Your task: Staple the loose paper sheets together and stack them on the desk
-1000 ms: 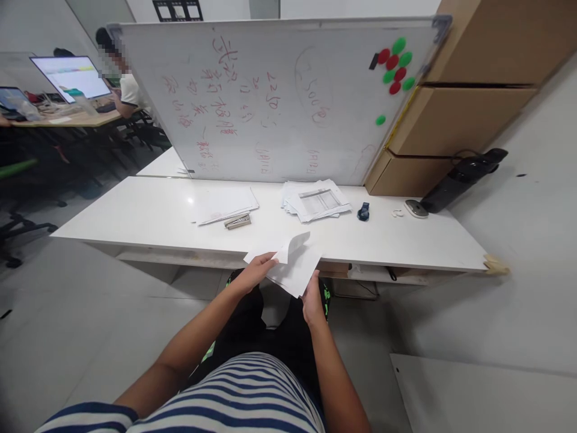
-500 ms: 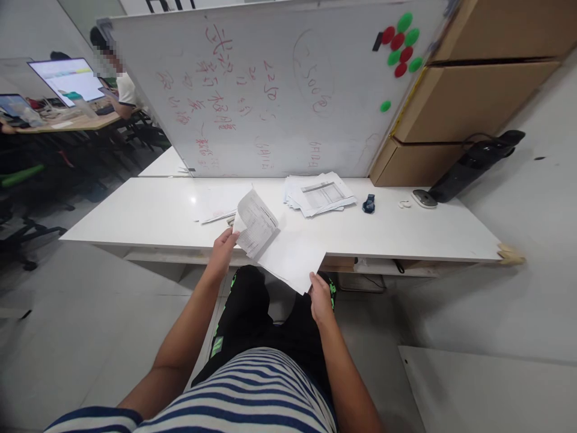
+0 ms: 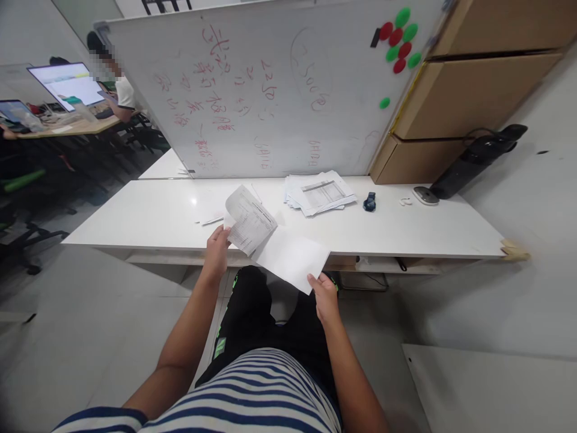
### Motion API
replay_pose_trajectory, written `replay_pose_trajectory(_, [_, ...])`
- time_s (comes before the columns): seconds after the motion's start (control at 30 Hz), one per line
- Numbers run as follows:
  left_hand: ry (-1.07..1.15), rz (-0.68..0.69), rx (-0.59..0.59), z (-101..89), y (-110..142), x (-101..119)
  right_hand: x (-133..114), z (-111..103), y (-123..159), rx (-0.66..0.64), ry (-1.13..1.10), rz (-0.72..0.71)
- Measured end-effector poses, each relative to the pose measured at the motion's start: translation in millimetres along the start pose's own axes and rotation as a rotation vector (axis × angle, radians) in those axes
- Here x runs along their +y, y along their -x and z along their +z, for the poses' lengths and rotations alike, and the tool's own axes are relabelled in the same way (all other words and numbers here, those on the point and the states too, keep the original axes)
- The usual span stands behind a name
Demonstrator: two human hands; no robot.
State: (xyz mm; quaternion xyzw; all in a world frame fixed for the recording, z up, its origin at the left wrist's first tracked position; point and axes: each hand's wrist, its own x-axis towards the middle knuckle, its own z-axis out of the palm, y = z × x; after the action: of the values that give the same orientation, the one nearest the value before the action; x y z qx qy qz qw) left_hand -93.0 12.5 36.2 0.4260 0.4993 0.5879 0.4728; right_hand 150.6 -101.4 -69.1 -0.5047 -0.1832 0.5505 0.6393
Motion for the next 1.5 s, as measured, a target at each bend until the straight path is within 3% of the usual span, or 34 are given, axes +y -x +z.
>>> replay_pose_trajectory(0.13, [-0.035,0.023,-0.085,6.7,5.4,0.2,2.6,-1.1,-2.2,-0.021,0.007,-0.011])
replay_pose_trajectory(0.23, [-0.132,0.032,-0.239,15.7,21.2,-5.8,6.2,-1.7,-4.2,0.001,0.006,0.012])
replay_pose_trajectory(0.33, [-0.371,0.075,-0.457,25.8,44.3,-18.3,9.1,-1.1,-6.5,0.056,0.003,0.071])
replay_pose_trajectory(0.43, [-0.650,0.167,-0.680,34.2,63.0,-31.3,9.4,0.6,-8.4,0.007,-0.001,0.099])
replay_pose_trajectory(0.5, [-0.766,0.219,-0.728,37.2,67.4,-37.3,8.3,1.6,-9.1,-0.035,0.001,0.119])
replay_pose_trajectory(0.6, [-0.863,0.292,-0.612,34.6,60.5,-43.4,6.5,1.6,-9.1,-0.012,0.015,0.140])
replay_pose_trajectory(0.73, [-0.894,0.317,-0.273,16.5,42.7,-55.2,6.1,-0.2,-8.2,0.051,0.067,0.087])
replay_pose_trajectory(0.8, [-0.876,0.247,-0.126,4.8,38.4,-64.3,6.8,-1.2,-7.8,0.042,0.077,0.067])
replay_pose_trajectory(0.87, [-0.795,0.125,-0.060,-5.2,38.4,-74.0,7.9,-2.2,-7.8,0.045,0.084,0.060])
replay_pose_trajectory(0.97, [-0.611,-0.051,-0.067,-13.7,42.7,-85.8,9.8,-4.5,-7.6,0.066,0.098,0.051])
replay_pose_trajectory(1.03, [-0.532,-0.097,-0.087,-15.7,45.7,-90.1,10.8,-6.7,-7.1,0.068,0.106,0.038])
replay_pose_trajectory(1.2, [-0.458,-0.143,-0.147,-18.1,51.5,-91.4,10.7,-13.7,-5.2,0.051,0.067,0.066])
replay_pose_trajectory(1.33, [-0.399,-0.196,-0.200,-20.3,56.5,-92.4,6.8,-22.3,-5.3,0.001,-0.016,0.207])
replay_pose_trajectory(1.5, [-0.431,-0.169,-0.277,-19.5,52.3,-88.4,1.2,-36.9,-5.4,-0.059,-0.064,0.328])
